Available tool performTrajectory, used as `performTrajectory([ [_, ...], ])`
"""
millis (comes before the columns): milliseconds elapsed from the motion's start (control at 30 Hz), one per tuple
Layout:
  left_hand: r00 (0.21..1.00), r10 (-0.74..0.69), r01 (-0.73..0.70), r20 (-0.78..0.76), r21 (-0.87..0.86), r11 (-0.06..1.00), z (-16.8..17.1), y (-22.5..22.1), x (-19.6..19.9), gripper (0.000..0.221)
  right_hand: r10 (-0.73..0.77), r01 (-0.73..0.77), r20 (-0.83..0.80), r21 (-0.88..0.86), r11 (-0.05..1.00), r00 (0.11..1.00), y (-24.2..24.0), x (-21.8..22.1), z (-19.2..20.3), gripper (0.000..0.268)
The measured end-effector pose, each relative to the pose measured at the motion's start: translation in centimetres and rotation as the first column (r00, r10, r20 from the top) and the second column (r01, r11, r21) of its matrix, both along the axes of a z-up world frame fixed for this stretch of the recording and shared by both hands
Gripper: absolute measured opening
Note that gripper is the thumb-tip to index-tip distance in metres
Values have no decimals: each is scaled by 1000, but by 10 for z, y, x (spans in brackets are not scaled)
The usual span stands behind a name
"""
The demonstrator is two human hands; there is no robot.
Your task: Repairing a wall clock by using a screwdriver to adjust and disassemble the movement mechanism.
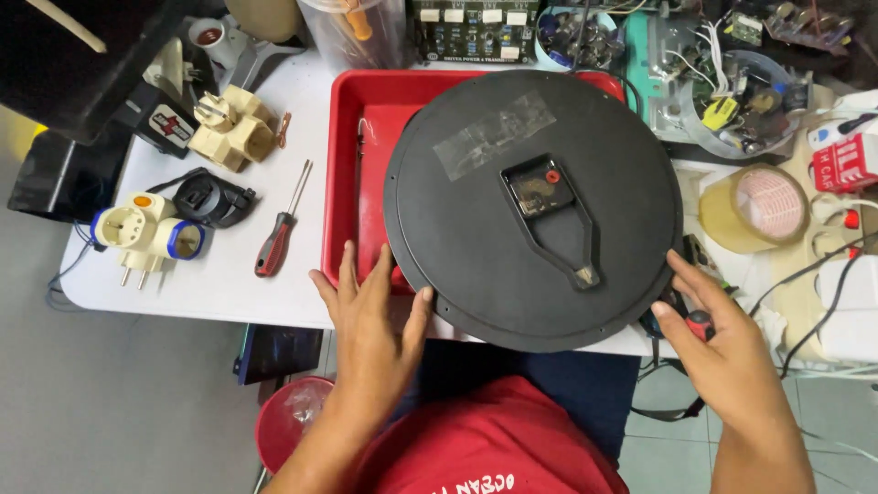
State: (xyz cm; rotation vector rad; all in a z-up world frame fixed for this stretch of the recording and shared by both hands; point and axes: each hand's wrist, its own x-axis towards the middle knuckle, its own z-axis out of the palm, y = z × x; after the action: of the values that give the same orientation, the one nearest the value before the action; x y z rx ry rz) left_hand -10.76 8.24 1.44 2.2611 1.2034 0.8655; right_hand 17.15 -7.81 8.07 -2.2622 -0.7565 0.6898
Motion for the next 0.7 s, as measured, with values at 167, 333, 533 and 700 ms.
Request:
performTrajectory([
  [167,1000,4,-4,-8,55,998,4,9,-14,66,-7,18,78,-141,990,997,7,4,8,61],
  [333,997,75,-74,2,175,982,28,57,-23,31,-34,50,137,-116,992,990,6,4,15,59],
  [533,981,-30,108,-193,410,906,32,185,8,8,-38,15,276,85,996,960,-12,-1,17,42],
  [700,524,147,284,-839,335,899,-7,253,53,22,-124,64,299,201,977,946,-22,-10,15,34],
])
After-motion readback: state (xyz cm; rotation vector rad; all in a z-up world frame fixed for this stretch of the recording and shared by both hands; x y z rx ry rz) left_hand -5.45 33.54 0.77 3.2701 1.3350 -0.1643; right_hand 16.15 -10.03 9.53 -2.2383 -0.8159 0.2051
